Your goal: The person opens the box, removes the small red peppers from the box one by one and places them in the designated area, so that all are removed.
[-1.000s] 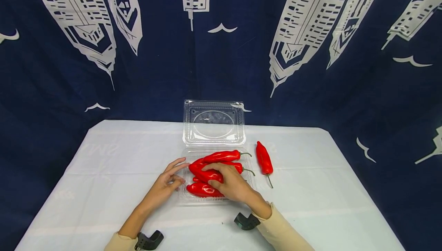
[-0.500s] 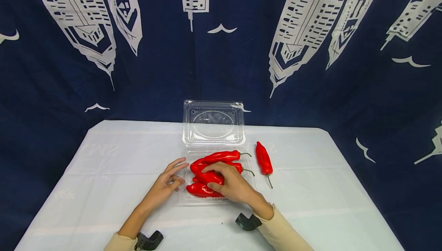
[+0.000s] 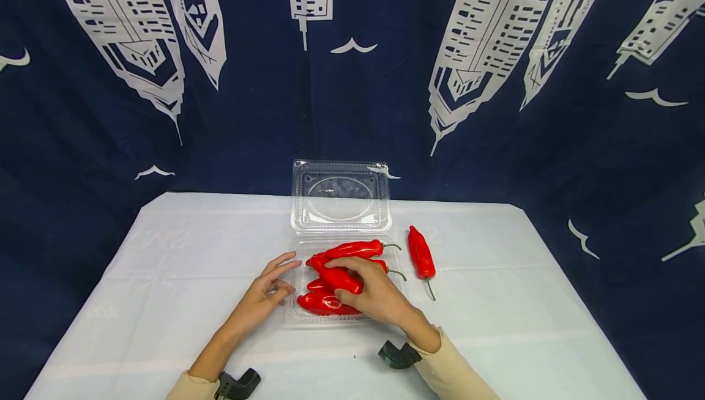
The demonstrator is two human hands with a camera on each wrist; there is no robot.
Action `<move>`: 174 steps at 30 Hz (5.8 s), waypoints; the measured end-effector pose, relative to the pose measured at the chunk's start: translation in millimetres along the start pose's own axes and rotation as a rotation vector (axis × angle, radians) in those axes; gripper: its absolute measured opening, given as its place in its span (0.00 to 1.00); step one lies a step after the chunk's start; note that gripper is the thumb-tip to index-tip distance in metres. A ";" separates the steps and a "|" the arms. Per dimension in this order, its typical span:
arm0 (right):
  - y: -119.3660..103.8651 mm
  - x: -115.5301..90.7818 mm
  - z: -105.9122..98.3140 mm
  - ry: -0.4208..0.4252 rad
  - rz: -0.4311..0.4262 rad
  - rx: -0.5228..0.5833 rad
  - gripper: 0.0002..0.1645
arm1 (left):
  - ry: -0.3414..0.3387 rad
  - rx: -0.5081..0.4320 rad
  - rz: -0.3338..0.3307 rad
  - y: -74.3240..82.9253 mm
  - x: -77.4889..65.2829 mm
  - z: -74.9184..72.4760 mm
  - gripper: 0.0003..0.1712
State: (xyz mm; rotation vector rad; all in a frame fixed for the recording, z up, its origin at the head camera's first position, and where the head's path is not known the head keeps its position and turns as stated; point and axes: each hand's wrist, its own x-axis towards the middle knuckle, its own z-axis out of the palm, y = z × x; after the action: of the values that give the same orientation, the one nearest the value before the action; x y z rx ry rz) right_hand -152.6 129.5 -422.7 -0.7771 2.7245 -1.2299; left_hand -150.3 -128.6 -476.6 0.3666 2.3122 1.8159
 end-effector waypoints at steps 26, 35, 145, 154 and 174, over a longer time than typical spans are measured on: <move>6.3 -10.4 -42.7 0.144 -0.019 0.131 0.29 | 0.004 0.014 0.030 -2.3 0.2 -0.3 0.30; 21.9 -16.0 -65.9 0.232 0.080 0.172 0.28 | 0.004 0.022 0.044 -1.3 0.3 -0.2 0.29; 145.1 -39.7 -96.3 0.396 0.638 -0.041 0.31 | 0.005 0.012 0.002 0.4 -0.6 1.0 0.29; 143.6 -39.4 -97.4 0.380 0.613 -0.018 0.30 | 0.006 0.011 0.006 0.6 -0.2 0.6 0.29; 143.7 -39.9 -99.5 0.376 0.628 0.062 0.33 | 0.000 0.001 0.004 -0.4 -0.8 1.1 0.29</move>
State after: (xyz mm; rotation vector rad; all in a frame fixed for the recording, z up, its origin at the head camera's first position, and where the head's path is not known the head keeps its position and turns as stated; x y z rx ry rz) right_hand -203.0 296.6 -463.8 0.3479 2.8194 -1.3769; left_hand -149.2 -127.9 -477.3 0.3710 2.3140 1.8169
